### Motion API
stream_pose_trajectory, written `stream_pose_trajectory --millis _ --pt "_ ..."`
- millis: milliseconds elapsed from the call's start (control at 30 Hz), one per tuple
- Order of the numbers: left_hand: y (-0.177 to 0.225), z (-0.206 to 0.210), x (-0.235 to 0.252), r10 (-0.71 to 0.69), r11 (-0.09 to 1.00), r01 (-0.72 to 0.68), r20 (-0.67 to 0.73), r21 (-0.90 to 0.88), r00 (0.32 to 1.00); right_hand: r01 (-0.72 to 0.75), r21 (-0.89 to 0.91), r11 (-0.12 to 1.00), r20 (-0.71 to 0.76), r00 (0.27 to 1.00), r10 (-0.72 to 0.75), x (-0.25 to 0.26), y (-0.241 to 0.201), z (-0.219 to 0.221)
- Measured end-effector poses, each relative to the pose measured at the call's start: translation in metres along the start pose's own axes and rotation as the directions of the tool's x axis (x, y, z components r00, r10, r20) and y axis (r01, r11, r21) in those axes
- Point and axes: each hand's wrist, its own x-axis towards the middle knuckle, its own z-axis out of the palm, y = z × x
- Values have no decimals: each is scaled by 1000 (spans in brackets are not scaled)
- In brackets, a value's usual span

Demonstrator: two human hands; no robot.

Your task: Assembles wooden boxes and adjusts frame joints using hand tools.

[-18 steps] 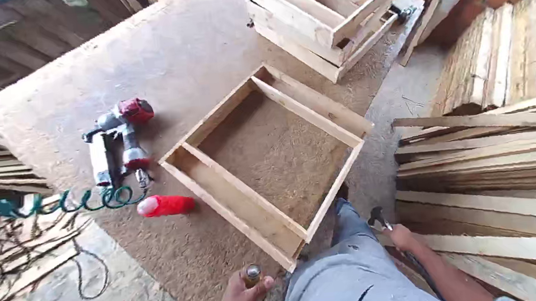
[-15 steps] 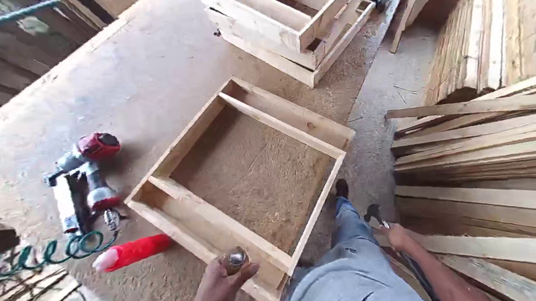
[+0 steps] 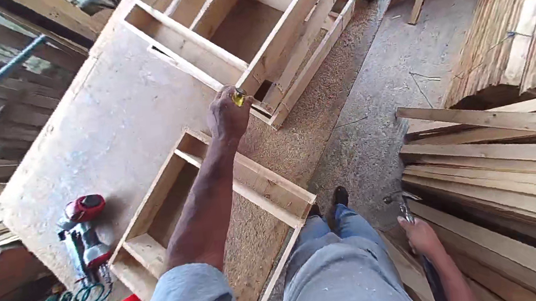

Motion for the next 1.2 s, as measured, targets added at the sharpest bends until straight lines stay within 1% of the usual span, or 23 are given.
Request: stream_pose_trajectory --millis 33,100,167,233,300,367,433,467,533,567,600,633,667,700,733,767,800,867,900,967,1000,1133,1200 --pt "4 3 26 -56 995 50 62 90 996 3 16 1000 -18 1000 -2 3 -7 -8" --pt "16 7 64 -193 947 139 168 289 967 3 49 999 -41 999 -1 9 -24 -22" --pt "29 4 76 -275 883 155 220 442 936 20 72 997 -42 999 -17 12 -37 -27" --pt "39 -5 82 -232 876 84 260 476 937 88 112 990 -58 995 -81 15 -54 -32" --pt "65 -13 84 -172 880 5 307 475 936 153 163 975 -69 987 -143 18 -77 -36" --pt "97 -9 74 -129 887 -48 347 459 929 213 268 940 -53 977 -206 12 -105 -35" --pt "128 8 68 -115 890 -80 390 450 914 283 432 856 -16 952 -307 8 -141 -35" --pt "138 17 67 -127 890 -83 419 449 899 325 517 792 2 925 -380 7 -160 -35" --pt "145 19 81 -139 906 -82 474 415 869 396 671 628 14 839 -543 15 -204 -35" --pt "139 13 88 -116 935 -73 493 347 862 402 725 560 30 794 -608 20 -224 -33" --pt "127 3 87 -93 969 -28 471 244 877 383 771 508 58 753 -656 20 -237 -27" --pt "117 -9 93 -80 989 26 377 146 923 367 816 446 69 705 -706 23 -254 -19" --pt "110 -18 110 -56 995 35 232 94 971 352 860 369 49 663 -747 26 -274 -10" --pt "103 -22 130 -32 993 22 84 112 996 331 898 288 15 633 -774 27 -292 2" --pt "90 -22 150 11 986 -7 -27 165 1000 303 927 219 -13 611 -791 25 -308 15" --pt "72 -16 172 96 973 -75 -86 217 992 261 953 150 -39 600 -799 21 -324 29" --pt "49 -7 193 204 955 -173 -110 242 973 209 974 87 -57 596 -801 16 -340 43" --pt "10 20 222 380 919 -362 -108 157 919 75 997 -29 -68 597 -799 5 -367 69" --pt "3 36 226 413 910 -402 -137 100 900 -1 998 -63 -50 602 -797 -1 -376 80" --pt "1 55 228 373 927 -355 -221 117 901 -122 989 -83 10 618 -786 -12 -392 100" --pt "3 56 231 349 935 -323 -225 147 910 -156 984 -83 35 632 -774 -15 -400 110" --pt "11 54 228 241 956 -196 -205 217 949 -193 981 6 137 676 -725 -25 -416 139" --pt "19 55 230 215 954 -159 -208 254 954 -191 981 -32 108 677 -728 -23 -417 134"
